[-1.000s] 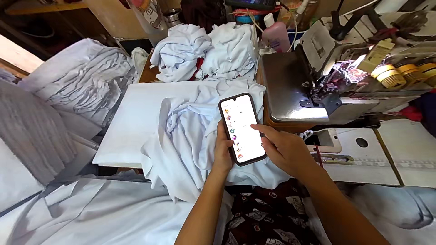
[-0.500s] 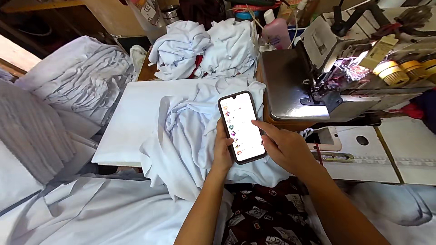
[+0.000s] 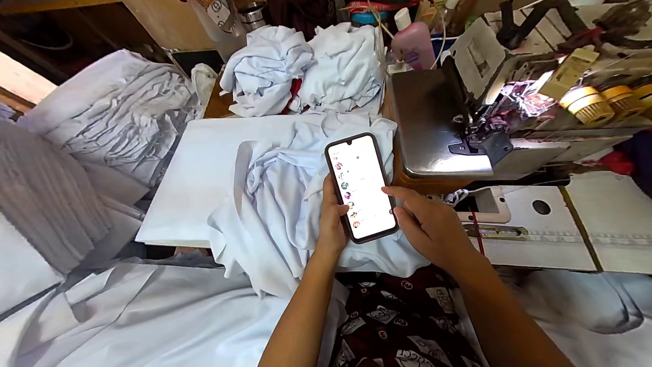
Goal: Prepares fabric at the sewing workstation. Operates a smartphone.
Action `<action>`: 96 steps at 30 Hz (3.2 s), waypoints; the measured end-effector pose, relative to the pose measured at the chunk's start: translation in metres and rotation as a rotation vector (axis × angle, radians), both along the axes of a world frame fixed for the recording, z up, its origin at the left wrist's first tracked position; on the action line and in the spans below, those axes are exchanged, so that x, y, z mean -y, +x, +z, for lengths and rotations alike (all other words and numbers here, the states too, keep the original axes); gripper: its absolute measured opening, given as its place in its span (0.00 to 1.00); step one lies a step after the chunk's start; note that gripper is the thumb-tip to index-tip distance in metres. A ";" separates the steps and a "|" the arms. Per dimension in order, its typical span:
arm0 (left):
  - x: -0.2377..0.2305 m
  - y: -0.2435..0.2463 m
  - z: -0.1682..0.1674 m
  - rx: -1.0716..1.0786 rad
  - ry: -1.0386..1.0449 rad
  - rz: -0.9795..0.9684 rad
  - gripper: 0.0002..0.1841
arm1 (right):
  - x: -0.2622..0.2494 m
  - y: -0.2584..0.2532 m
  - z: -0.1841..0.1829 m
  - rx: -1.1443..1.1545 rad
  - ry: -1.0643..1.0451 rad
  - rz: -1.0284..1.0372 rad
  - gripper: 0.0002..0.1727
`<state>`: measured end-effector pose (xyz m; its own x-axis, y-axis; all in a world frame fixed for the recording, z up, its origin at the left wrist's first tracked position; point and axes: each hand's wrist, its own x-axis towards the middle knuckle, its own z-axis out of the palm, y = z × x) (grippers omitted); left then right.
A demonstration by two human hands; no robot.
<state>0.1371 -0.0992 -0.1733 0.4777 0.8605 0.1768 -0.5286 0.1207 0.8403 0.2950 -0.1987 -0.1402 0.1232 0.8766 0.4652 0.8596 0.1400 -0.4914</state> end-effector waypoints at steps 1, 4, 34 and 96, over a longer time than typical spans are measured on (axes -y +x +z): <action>0.000 0.000 0.001 -0.007 -0.004 0.003 0.34 | 0.001 -0.001 -0.001 -0.011 -0.003 0.008 0.23; 0.001 0.000 0.002 -0.024 -0.003 0.009 0.35 | 0.004 -0.003 -0.003 -0.026 0.009 0.042 0.19; -0.001 0.000 0.000 -0.016 0.018 -0.009 0.35 | 0.007 -0.005 0.000 0.018 0.021 0.139 0.22; 0.000 -0.001 0.000 -0.022 0.010 -0.008 0.36 | -0.003 -0.009 0.006 0.159 0.107 0.018 0.23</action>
<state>0.1366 -0.0988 -0.1736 0.4889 0.8548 0.1744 -0.5089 0.1171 0.8529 0.2860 -0.1955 -0.1338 0.0254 0.8224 0.5684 0.9222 0.2002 -0.3308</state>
